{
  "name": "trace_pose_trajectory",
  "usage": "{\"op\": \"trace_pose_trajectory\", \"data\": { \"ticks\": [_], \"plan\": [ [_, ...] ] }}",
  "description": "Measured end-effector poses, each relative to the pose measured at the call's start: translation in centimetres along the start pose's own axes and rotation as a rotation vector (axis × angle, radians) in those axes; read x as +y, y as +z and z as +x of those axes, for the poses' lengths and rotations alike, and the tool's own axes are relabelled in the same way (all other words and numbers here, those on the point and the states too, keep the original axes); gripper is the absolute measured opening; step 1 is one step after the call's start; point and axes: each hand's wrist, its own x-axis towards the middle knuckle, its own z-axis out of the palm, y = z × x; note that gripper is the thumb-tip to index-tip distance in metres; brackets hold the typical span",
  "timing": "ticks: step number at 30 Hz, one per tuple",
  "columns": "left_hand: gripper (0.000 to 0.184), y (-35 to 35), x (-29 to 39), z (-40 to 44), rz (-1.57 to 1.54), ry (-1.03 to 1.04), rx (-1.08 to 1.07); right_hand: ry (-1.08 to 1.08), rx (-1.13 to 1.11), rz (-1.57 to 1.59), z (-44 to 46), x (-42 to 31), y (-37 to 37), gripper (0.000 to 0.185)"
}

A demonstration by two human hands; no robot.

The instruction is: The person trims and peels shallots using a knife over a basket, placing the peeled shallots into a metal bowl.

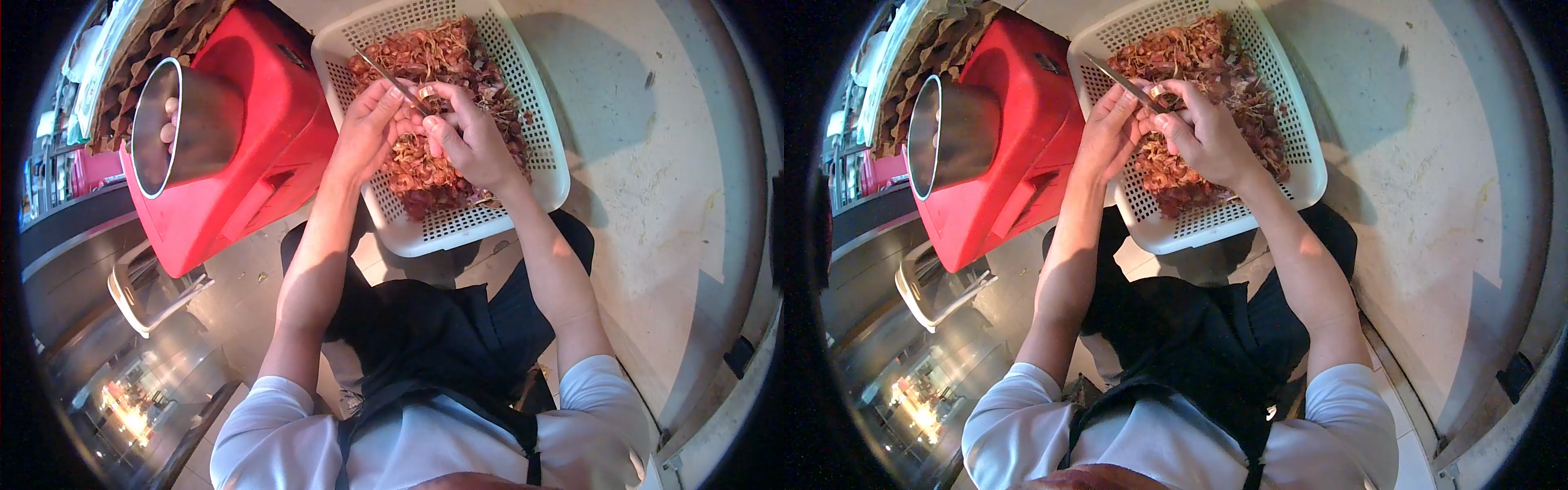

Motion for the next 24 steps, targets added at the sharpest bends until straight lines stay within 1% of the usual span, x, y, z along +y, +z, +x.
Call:
{"op": "trace_pose_trajectory", "data": {
  "ticks": [3,6,9,12,15,18,24],
  "plan": [
    [0.018,0.3,0.0,0.0,0.003,0.016,0.033,0.004,0.011,0.037,0.0,0.3,0.3,0.035],
    [0.017,0.5,-0.2,0.0,0.019,0.027,0.046,-0.003,0.052,-0.031,-0.2,0.2,0.6,0.029],
    [0.018,0.5,-0.3,-0.1,0.027,0.005,0.031,-0.070,0.114,-0.114,0.1,0.2,0.6,0.025],
    [0.019,1.1,-0.1,-0.2,0.007,0.004,0.033,-0.045,0.106,-0.050,0.1,0.0,0.4,0.022],
    [0.020,0.7,0.2,-0.1,0.052,-0.032,0.011,0.090,0.069,0.056,0.1,-0.2,-0.1,0.025],
    [0.020,1.0,0.5,-0.2,0.043,-0.036,0.028,0.173,0.026,0.128,0.2,-0.6,-0.4,0.028],
    [0.019,0.0,-0.2,0.0,0.041,-0.036,0.026,0.085,0.002,-0.018,-0.1,-0.3,-0.2,0.028]
  ]
}}
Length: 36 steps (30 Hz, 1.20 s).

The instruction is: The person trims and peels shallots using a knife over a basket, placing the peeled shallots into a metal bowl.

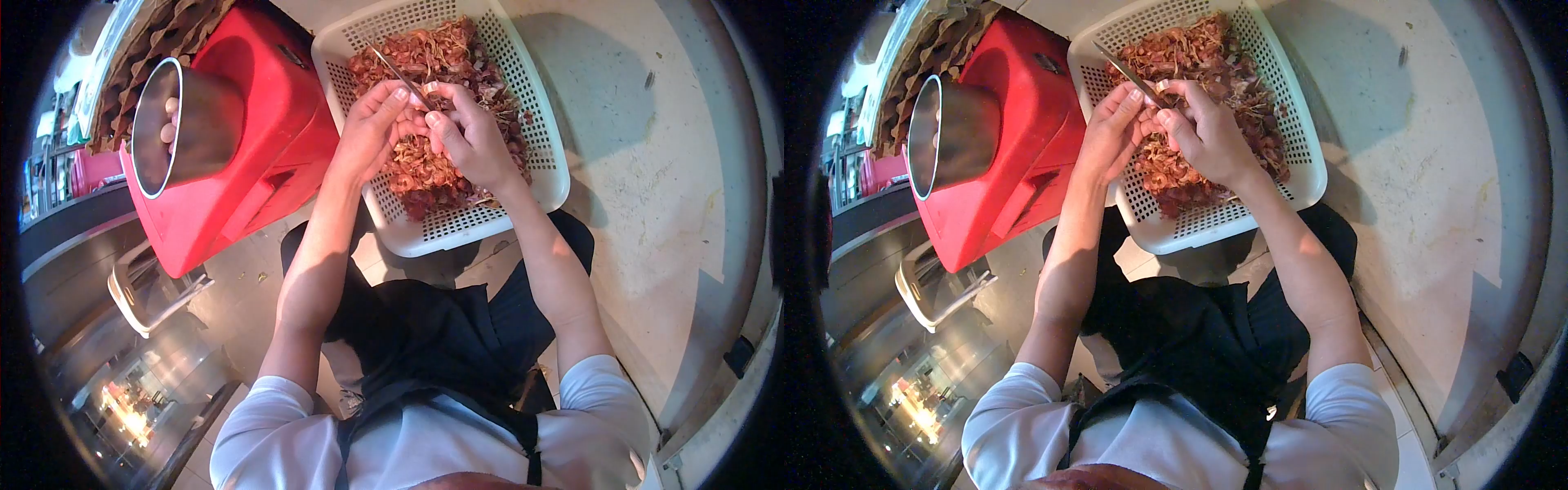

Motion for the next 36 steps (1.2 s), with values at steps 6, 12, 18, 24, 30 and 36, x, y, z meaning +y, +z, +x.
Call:
{"op": "trace_pose_trajectory", "data": {
  "ticks": [6,12,18,24,30,36],
  "plan": [
    [0.021,0.6,0.2,-0.2,0.009,0.014,0.002,-0.103,0.089,-0.022,0.2,0.1,0.4,0.023],
    [0.023,0.6,0.6,-0.2,0.028,-0.029,-0.018,0.068,0.053,0.137,0.2,-0.1,0.0,0.022],
    [0.020,0.2,0.2,-0.1,0.029,-0.029,0.044,-0.067,0.019,0.004,0.1,0.2,0.5,0.029],
    [0.019,0.1,0.0,0.0,0.076,-0.007,0.005,-0.086,0.057,-0.035,0.1,0.3,0.5,0.025],
    [0.020,0.2,0.0,0.0,0.088,-0.028,-0.006,-0.103,0.097,-0.117,0.2,0.6,0.4,0.022],
    [0.025,0.5,0.3,-0.3,0.148,-0.057,-0.001,-0.107,0.104,-0.044,0.4,1.0,0.3,0.023]
  ]
}}
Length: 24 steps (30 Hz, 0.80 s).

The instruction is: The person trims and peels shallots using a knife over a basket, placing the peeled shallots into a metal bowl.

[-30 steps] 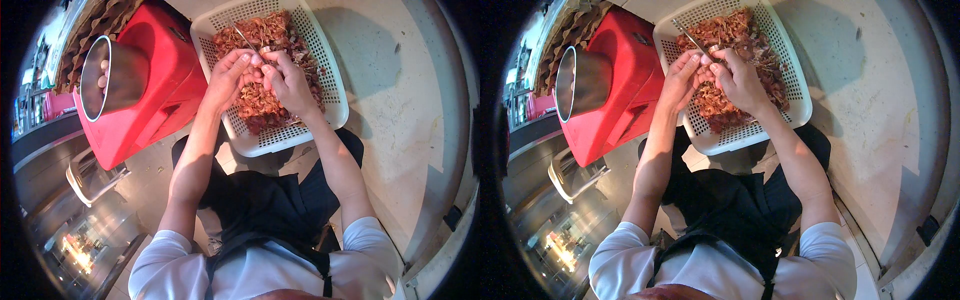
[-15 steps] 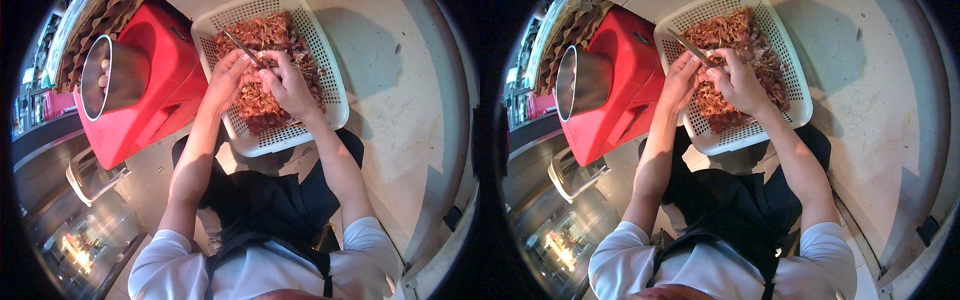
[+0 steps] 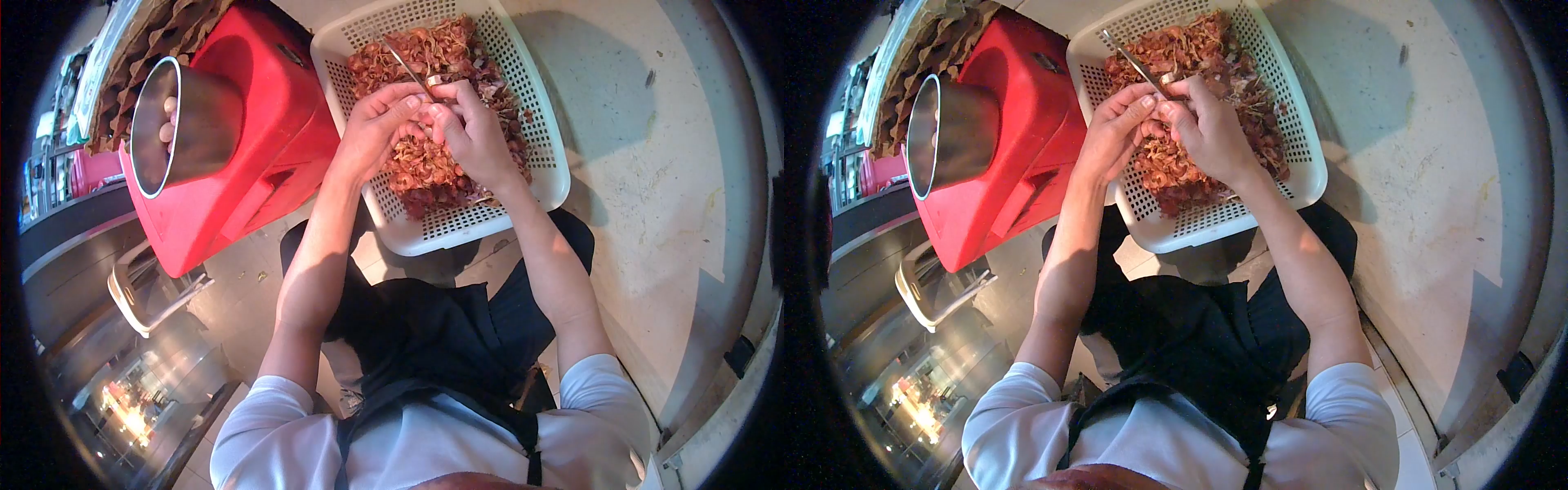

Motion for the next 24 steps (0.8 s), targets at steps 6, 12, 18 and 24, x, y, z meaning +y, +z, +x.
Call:
{"op": "trace_pose_trajectory", "data": {
  "ticks": [6,12,18,24],
  "plan": [
    [0.026,-0.4,0.0,0.0,-0.068,-0.001,0.005,0.066,-0.036,0.047,0.0,-0.5,-0.5,0.030],
    [0.024,-0.1,0.1,0.0,-0.101,0.001,0.046,0.010,-0.086,-0.055,-0.1,-1.4,-0.4,0.030],
    [0.021,-0.8,-0.3,0.1,-0.087,-0.008,0.011,-0.075,-0.015,-0.130,-0.1,0.0,-0.1,0.024],
    [0.024,-0.6,-0.3,0.1,-0.060,-0.007,0.020,0.002,-0.037,0.031,0.0,-0.2,-0.4,0.020]
  ]
}}
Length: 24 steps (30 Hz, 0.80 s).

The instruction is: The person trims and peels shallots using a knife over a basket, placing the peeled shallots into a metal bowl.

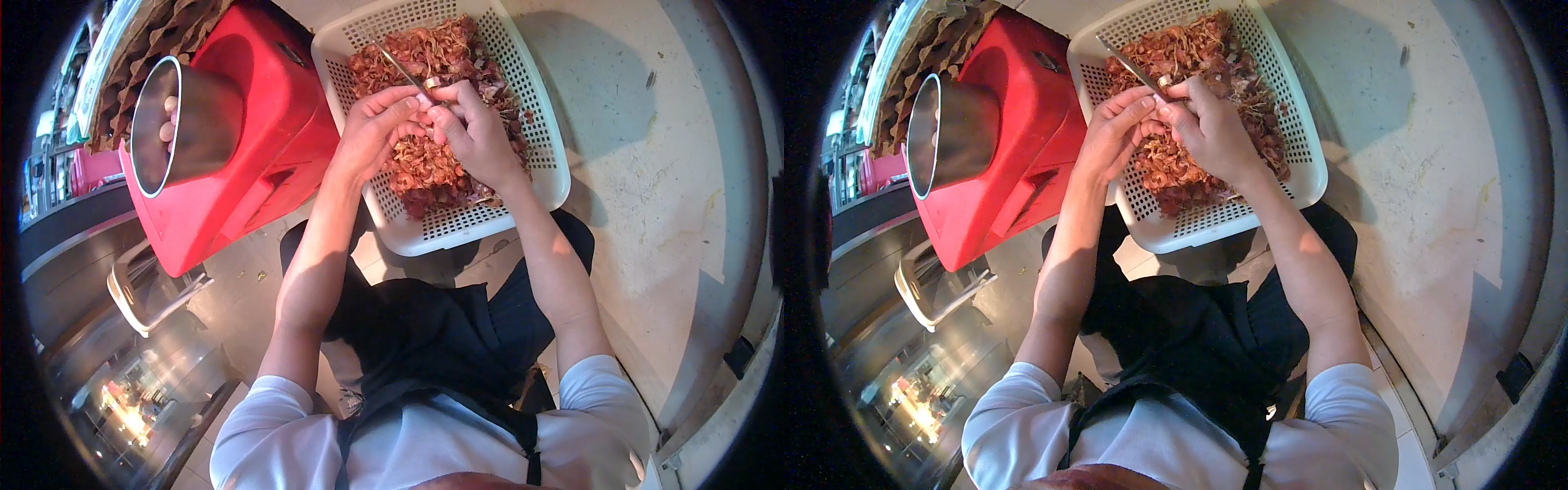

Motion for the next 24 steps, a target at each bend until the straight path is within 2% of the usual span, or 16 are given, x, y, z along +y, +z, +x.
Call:
{"op": "trace_pose_trajectory", "data": {
  "ticks": [3,9,24],
  "plan": [
    [0.027,0.48,0.66,-0.16,0.032,-0.019,0.015,0.053,-0.016,0.141,0.25,0.14,-0.52,0.020],
    [0.030,0.23,0.45,-0.10,0.020,-0.015,0.007,0.204,-0.040,0.144,0.23,-0.79,-0.97,0.022],
    [0.026,0.72,0.58,-0.09,0.036,0.019,0.040,0.199,0.024,0.104,0.37,-0.41,-1.14,0.023]
  ]
}}
